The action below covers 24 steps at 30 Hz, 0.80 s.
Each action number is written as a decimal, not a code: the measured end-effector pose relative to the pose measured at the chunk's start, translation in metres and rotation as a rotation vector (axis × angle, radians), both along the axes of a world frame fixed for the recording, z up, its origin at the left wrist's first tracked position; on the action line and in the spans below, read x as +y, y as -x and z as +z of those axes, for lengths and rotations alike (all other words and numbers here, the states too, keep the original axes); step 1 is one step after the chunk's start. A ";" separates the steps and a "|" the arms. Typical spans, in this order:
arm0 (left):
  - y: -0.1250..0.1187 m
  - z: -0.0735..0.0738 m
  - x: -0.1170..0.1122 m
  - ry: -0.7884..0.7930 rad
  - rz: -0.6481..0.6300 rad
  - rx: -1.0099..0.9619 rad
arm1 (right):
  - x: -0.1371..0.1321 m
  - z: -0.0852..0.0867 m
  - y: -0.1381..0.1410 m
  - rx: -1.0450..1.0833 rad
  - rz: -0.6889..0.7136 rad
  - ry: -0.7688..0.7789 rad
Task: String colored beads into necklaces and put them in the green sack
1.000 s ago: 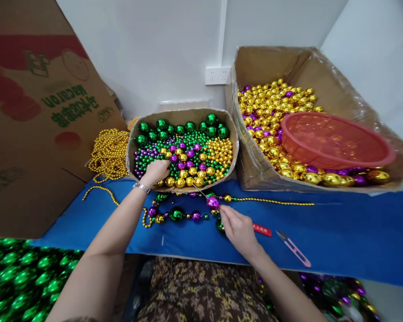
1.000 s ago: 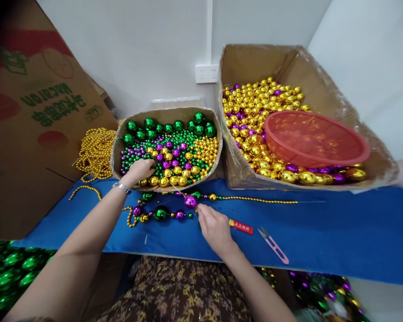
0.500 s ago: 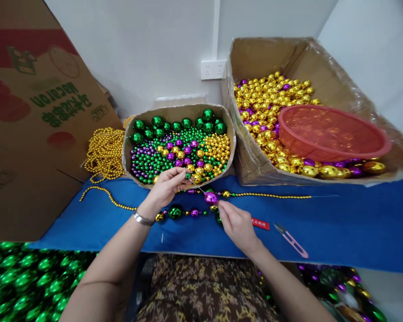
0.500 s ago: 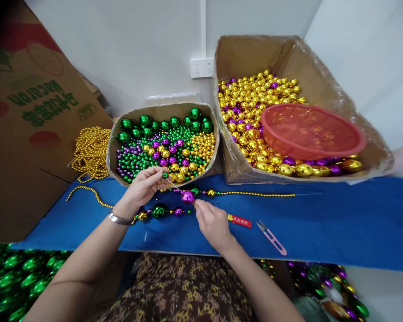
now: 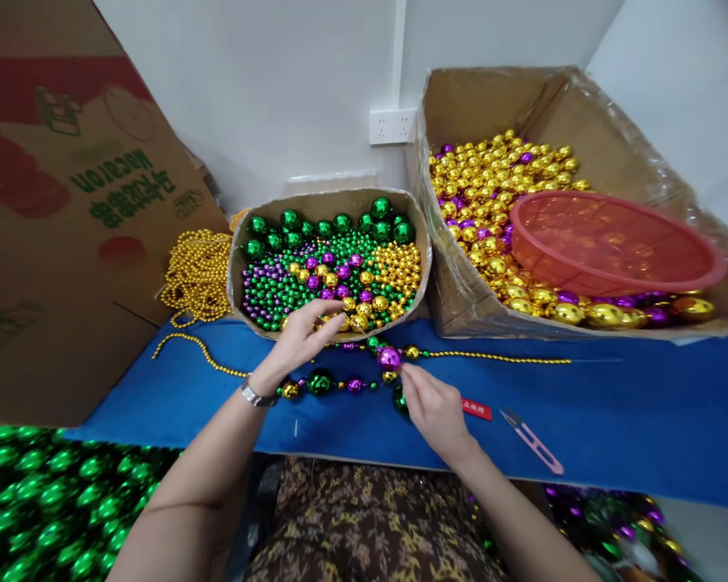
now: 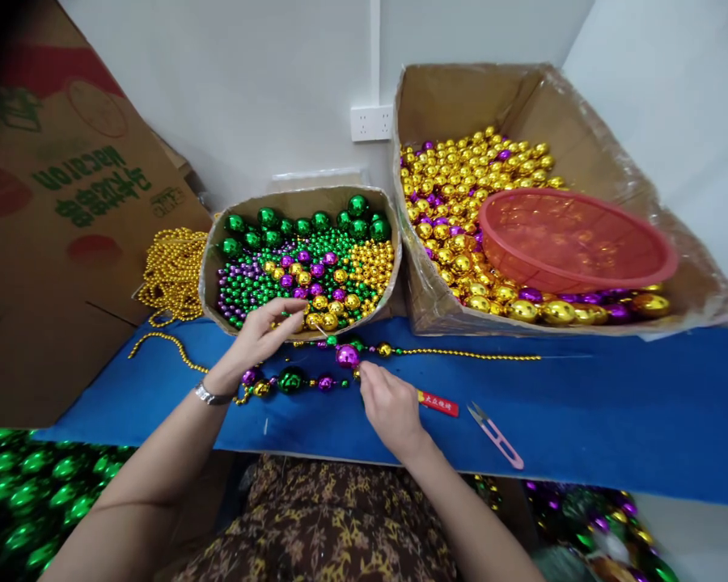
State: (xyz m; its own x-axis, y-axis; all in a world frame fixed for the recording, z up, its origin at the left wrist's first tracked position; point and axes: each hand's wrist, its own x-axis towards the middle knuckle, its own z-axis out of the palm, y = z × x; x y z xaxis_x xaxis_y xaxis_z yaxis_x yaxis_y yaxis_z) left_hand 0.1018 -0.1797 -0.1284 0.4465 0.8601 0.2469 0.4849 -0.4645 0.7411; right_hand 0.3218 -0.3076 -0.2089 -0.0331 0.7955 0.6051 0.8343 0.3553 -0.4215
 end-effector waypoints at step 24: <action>-0.007 -0.008 -0.013 0.782 -0.094 -0.904 | -0.003 0.003 0.008 0.014 0.045 0.025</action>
State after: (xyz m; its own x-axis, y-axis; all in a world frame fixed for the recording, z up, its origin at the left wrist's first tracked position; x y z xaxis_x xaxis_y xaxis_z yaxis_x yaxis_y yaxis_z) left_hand 0.1091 -0.1922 -0.1361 0.4495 0.8905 -0.0710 -0.3688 0.2573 0.8932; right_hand 0.3138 -0.3103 -0.2057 -0.0608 0.8082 0.5857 0.8117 0.3815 -0.4423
